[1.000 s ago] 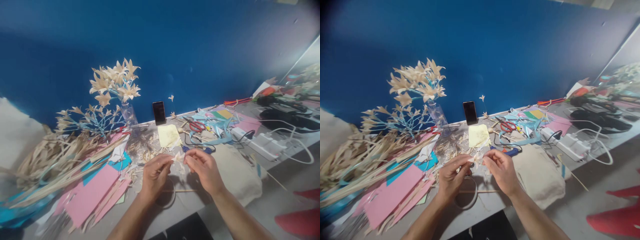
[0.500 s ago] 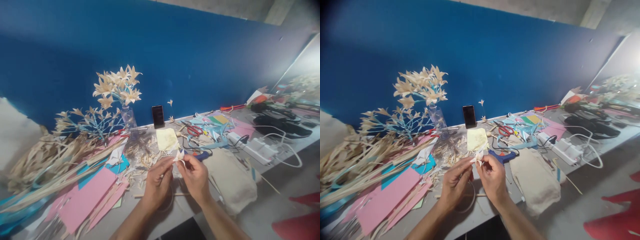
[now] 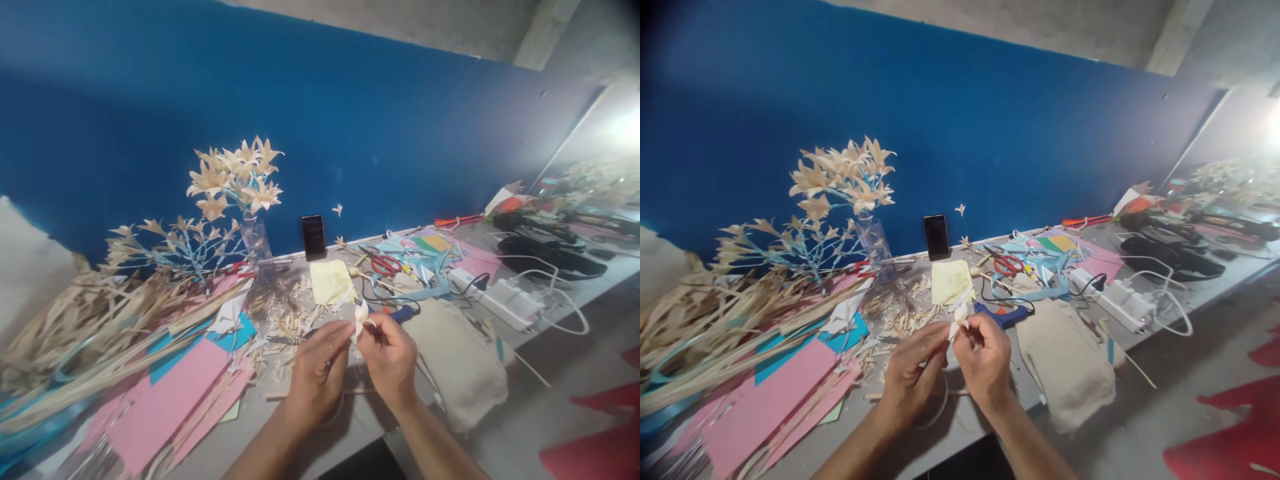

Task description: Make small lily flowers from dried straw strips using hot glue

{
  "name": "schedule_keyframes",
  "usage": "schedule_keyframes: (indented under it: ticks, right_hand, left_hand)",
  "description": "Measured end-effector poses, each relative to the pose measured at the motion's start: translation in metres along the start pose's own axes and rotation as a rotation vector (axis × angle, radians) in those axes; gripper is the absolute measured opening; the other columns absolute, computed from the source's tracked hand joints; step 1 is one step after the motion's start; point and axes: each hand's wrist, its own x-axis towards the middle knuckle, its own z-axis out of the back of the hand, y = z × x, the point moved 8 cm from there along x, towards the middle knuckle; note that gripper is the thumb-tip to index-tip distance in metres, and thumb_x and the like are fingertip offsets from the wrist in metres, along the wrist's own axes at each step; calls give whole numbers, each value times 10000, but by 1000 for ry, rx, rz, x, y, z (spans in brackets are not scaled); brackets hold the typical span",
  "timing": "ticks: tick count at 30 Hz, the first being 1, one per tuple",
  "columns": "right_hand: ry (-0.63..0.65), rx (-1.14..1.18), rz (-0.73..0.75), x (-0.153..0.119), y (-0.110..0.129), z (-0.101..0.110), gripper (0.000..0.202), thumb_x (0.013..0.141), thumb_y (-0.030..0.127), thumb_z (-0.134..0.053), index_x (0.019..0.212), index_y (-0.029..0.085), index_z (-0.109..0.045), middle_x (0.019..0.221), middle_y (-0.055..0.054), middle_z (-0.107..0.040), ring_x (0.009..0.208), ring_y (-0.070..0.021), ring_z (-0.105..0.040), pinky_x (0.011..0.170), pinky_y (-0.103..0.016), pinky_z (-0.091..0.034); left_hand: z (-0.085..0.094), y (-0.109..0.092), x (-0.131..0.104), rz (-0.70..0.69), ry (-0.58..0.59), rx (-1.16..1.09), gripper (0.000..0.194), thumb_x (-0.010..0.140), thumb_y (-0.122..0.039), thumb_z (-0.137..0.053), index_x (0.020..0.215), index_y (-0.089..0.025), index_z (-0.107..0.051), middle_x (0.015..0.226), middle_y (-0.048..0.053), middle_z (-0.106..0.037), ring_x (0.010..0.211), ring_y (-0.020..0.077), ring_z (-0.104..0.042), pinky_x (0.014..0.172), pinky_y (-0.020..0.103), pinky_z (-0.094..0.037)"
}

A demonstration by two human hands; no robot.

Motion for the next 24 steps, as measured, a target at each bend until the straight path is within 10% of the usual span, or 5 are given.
schedule_keyframes:
  ticks: [5,14,24]
  right_hand:
    - [-47,133,-167,4,-22,0,181,810,271,-620,670,177,-555,570,47,-466,522,-101,-412,490,-195,-374]
    - [212,370,-232,-1,-17,-15,152,825,297,-655,733,177,-638,614,17,-555,545,-118,-472,507,-214,-408]
    - [345,251,-94,0,-7,-16,130,849,267,-637,752,181,-652,702,-13,-625,610,-141,-535,567,-239,-423]
  left_hand:
    - [-2,4,-2,60,10,-69,380,891,-55,-540,1153,-265,-718,1105,90,-755,746,147,-717,593,236,-587]
    - [0,38,-6,664,-168,-532,104,744,-244,-779,794,-163,-738,780,28,-701,487,82,-562,456,207,-492]
    - [-3,38,-3,668,-46,-677,93,773,-237,-756,848,-188,-780,944,34,-668,533,73,-595,496,223,-490]
